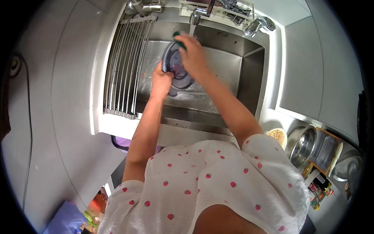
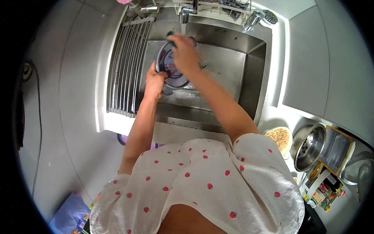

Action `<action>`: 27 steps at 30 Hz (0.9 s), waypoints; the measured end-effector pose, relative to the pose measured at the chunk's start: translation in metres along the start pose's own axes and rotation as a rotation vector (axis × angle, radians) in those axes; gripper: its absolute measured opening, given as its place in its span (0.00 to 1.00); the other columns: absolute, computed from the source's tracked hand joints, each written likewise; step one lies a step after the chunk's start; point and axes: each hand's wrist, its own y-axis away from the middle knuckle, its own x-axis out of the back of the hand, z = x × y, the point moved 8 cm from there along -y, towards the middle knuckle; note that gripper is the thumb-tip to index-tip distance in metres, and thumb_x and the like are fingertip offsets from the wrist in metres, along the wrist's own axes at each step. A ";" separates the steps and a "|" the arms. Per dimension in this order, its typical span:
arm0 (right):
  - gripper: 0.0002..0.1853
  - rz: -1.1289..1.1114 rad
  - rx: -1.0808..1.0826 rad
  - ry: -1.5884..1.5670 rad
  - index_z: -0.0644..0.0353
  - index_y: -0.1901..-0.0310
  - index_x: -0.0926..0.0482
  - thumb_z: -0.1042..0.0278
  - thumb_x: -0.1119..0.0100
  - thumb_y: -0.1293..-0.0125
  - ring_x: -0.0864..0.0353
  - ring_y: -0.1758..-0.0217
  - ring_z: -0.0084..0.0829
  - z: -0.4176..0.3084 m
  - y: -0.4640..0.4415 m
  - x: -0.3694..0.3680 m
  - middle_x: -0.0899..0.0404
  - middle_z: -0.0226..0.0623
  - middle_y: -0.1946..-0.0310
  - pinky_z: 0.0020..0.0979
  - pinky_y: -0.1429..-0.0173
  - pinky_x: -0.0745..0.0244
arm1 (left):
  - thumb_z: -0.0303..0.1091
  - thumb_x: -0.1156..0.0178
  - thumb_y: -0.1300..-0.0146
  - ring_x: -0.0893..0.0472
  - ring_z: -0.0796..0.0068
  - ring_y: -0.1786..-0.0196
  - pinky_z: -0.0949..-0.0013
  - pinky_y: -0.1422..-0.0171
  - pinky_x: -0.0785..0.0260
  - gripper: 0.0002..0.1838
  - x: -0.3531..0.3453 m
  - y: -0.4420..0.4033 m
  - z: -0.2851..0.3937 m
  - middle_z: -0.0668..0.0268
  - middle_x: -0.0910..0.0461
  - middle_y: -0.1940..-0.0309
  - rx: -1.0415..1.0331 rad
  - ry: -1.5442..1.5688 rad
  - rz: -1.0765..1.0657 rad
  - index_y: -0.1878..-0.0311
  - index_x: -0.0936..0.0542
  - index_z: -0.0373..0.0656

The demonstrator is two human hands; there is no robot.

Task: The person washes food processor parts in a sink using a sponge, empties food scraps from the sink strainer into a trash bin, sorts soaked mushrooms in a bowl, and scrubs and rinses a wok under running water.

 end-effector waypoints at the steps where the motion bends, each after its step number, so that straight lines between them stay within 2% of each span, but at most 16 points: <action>1: 0.19 -0.091 0.106 -0.050 0.55 0.56 0.27 0.79 0.45 0.53 0.32 0.50 0.43 -0.028 0.007 -0.005 0.28 0.39 0.53 0.37 0.46 0.37 | 0.14 0.57 0.56 0.25 0.73 0.61 0.73 0.54 0.33 0.25 0.001 -0.001 -0.004 0.61 0.25 0.61 0.016 -0.026 0.002 0.50 0.30 0.35; 2: 0.19 -0.183 0.213 -0.103 0.54 0.55 0.27 0.79 0.46 0.52 0.32 0.50 0.44 -0.047 0.012 -0.011 0.28 0.39 0.53 0.37 0.46 0.37 | 0.14 0.57 0.56 0.25 0.73 0.61 0.73 0.54 0.33 0.25 0.003 -0.002 -0.007 0.60 0.25 0.61 0.031 -0.053 0.006 0.51 0.30 0.35; 4: 0.19 -0.168 0.252 -0.113 0.55 0.56 0.27 0.80 0.46 0.52 0.31 0.52 0.46 -0.034 0.005 -0.014 0.28 0.40 0.54 0.38 0.48 0.37 | 0.12 0.59 0.57 0.25 0.75 0.61 0.75 0.55 0.32 0.27 0.003 -0.002 -0.010 0.62 0.25 0.62 0.067 0.006 -0.028 0.49 0.30 0.37; 8: 0.18 -0.042 0.079 0.123 0.56 0.57 0.27 0.82 0.47 0.52 0.28 0.58 0.45 0.023 -0.012 0.006 0.26 0.42 0.59 0.37 0.51 0.33 | 0.11 0.61 0.59 0.25 0.72 0.58 0.73 0.53 0.32 0.31 0.011 0.005 -0.008 0.61 0.25 0.59 0.051 0.132 0.001 0.47 0.32 0.37; 10: 0.18 -0.091 0.109 0.034 0.56 0.56 0.27 0.82 0.47 0.50 0.28 0.56 0.44 0.022 -0.006 0.011 0.25 0.42 0.60 0.36 0.52 0.32 | 0.11 0.61 0.60 0.24 0.69 0.56 0.71 0.50 0.32 0.33 0.013 0.006 -0.014 0.59 0.26 0.57 0.069 0.219 -0.060 0.45 0.33 0.38; 11: 0.18 -0.094 0.105 0.036 0.56 0.56 0.27 0.82 0.47 0.50 0.28 0.56 0.44 0.030 0.001 0.016 0.25 0.42 0.60 0.36 0.52 0.32 | 0.11 0.61 0.60 0.24 0.67 0.56 0.70 0.49 0.31 0.33 0.023 0.006 -0.024 0.56 0.26 0.55 0.083 0.226 0.081 0.44 0.34 0.38; 13: 0.19 -0.316 -0.127 0.072 0.55 0.55 0.27 0.82 0.47 0.50 0.28 0.55 0.45 0.058 0.015 0.008 0.26 0.43 0.59 0.35 0.52 0.31 | 0.12 0.61 0.61 0.24 0.65 0.54 0.68 0.48 0.31 0.34 0.030 0.004 -0.013 0.56 0.28 0.54 0.026 0.321 0.075 0.43 0.35 0.39; 14: 0.19 -0.317 -0.121 0.077 0.55 0.55 0.27 0.82 0.47 0.50 0.28 0.55 0.45 0.062 0.014 0.008 0.26 0.43 0.59 0.35 0.52 0.31 | 0.12 0.60 0.61 0.25 0.63 0.53 0.66 0.46 0.31 0.35 0.034 0.001 -0.003 0.55 0.29 0.52 -0.041 0.423 0.072 0.42 0.36 0.40; 16: 0.18 -0.159 -0.110 0.051 0.59 0.55 0.27 0.81 0.46 0.52 0.28 0.56 0.47 0.050 0.007 0.023 0.27 0.46 0.59 0.39 0.52 0.32 | 0.13 0.60 0.62 0.26 0.62 0.51 0.64 0.44 0.33 0.36 0.030 -0.002 -0.004 0.55 0.31 0.49 0.017 0.359 -0.001 0.42 0.36 0.40; 18: 0.17 -0.069 -0.069 0.013 0.59 0.56 0.27 0.81 0.46 0.51 0.28 0.56 0.47 0.036 -0.008 0.025 0.27 0.47 0.59 0.39 0.52 0.32 | 0.12 0.62 0.62 0.23 0.64 0.56 0.66 0.48 0.29 0.36 0.025 -0.003 0.002 0.56 0.27 0.54 -0.055 0.349 0.009 0.42 0.37 0.39; 20: 0.19 -0.138 0.022 0.125 0.57 0.54 0.28 0.81 0.47 0.50 0.28 0.54 0.45 0.028 -0.016 0.012 0.27 0.44 0.58 0.37 0.51 0.32 | 0.12 0.61 0.62 0.24 0.64 0.56 0.67 0.48 0.29 0.36 0.025 -0.005 0.002 0.55 0.27 0.55 -0.052 0.335 -0.001 0.42 0.37 0.40; 21: 0.18 -0.236 -0.114 0.225 0.57 0.54 0.28 0.81 0.47 0.49 0.28 0.54 0.45 0.033 -0.010 0.007 0.27 0.45 0.57 0.38 0.51 0.32 | 0.12 0.60 0.62 0.24 0.64 0.55 0.66 0.48 0.29 0.36 0.033 -0.007 0.005 0.55 0.27 0.54 -0.079 0.391 0.043 0.41 0.38 0.40; 22: 0.18 -0.234 -0.112 0.226 0.57 0.54 0.28 0.81 0.47 0.49 0.28 0.54 0.45 0.035 -0.001 0.007 0.27 0.45 0.57 0.38 0.51 0.32 | 0.12 0.60 0.62 0.24 0.63 0.54 0.65 0.49 0.29 0.37 0.039 -0.006 0.014 0.55 0.28 0.53 -0.108 0.448 0.090 0.41 0.38 0.40; 24: 0.18 -0.376 -0.113 0.047 0.57 0.54 0.28 0.81 0.47 0.49 0.27 0.54 0.45 0.044 0.030 -0.006 0.28 0.45 0.58 0.36 0.51 0.32 | 0.12 0.60 0.63 0.26 0.61 0.52 0.63 0.49 0.28 0.38 0.049 -0.008 0.019 0.54 0.30 0.51 -0.082 0.456 0.074 0.40 0.39 0.41; 27: 0.19 -0.362 -0.223 -0.042 0.58 0.54 0.28 0.82 0.47 0.49 0.27 0.54 0.45 0.036 0.052 0.004 0.28 0.45 0.56 0.34 0.50 0.32 | 0.12 0.60 0.62 0.25 0.58 0.53 0.62 0.49 0.28 0.39 0.060 -0.018 0.019 0.51 0.29 0.53 -0.189 0.503 0.113 0.39 0.41 0.43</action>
